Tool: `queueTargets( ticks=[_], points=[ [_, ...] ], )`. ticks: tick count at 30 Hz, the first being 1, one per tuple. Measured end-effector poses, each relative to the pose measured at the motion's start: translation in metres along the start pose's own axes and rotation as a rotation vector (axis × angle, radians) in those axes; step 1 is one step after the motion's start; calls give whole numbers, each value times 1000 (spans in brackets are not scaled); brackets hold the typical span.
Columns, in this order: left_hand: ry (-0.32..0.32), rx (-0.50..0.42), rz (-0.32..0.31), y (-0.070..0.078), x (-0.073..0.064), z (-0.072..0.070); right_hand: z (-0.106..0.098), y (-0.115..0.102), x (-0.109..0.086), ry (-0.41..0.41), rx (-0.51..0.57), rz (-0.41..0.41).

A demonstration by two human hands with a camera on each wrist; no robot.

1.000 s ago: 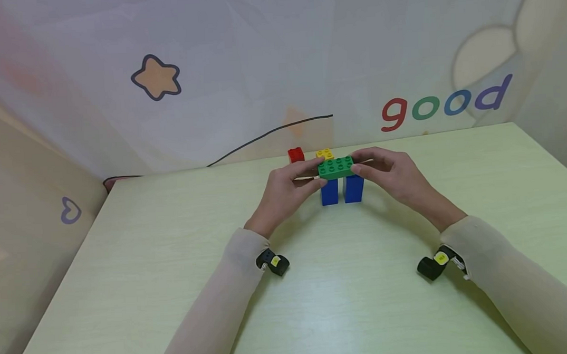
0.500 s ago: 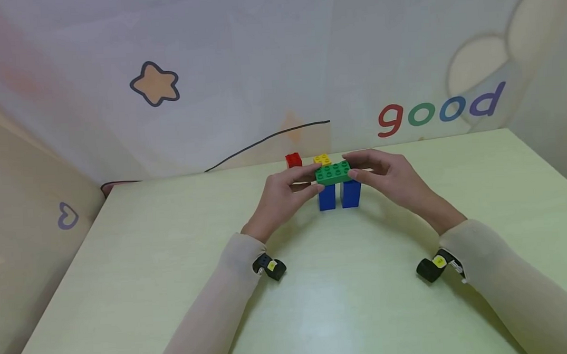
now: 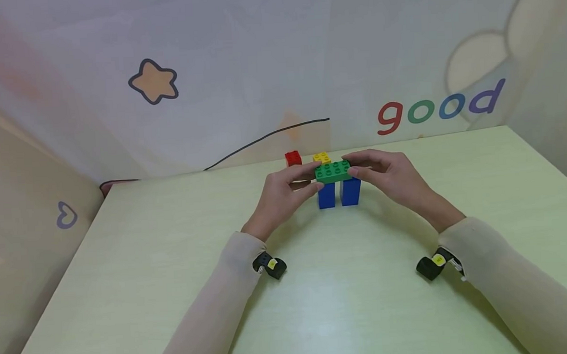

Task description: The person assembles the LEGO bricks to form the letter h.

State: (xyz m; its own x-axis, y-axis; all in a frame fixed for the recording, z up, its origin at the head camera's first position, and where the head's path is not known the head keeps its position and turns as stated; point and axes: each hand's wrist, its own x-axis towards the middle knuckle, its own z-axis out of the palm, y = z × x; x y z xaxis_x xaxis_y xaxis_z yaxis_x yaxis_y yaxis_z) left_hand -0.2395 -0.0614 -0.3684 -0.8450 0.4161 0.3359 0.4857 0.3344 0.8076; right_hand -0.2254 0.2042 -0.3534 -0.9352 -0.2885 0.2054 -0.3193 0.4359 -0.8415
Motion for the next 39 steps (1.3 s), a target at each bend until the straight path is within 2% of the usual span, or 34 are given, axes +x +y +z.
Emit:
queueTargets(
  ticks=[12,25,39],
  points=[
    [-7,-18,18,-3,4,-2,0,3,2,4,-40,-15],
    [-10,-31,10,-3,4,0,2,7,2,0,-21,-6],
    [-7,65,8,1,-1,0,6,8,1,-2,20,4]
  ],
)
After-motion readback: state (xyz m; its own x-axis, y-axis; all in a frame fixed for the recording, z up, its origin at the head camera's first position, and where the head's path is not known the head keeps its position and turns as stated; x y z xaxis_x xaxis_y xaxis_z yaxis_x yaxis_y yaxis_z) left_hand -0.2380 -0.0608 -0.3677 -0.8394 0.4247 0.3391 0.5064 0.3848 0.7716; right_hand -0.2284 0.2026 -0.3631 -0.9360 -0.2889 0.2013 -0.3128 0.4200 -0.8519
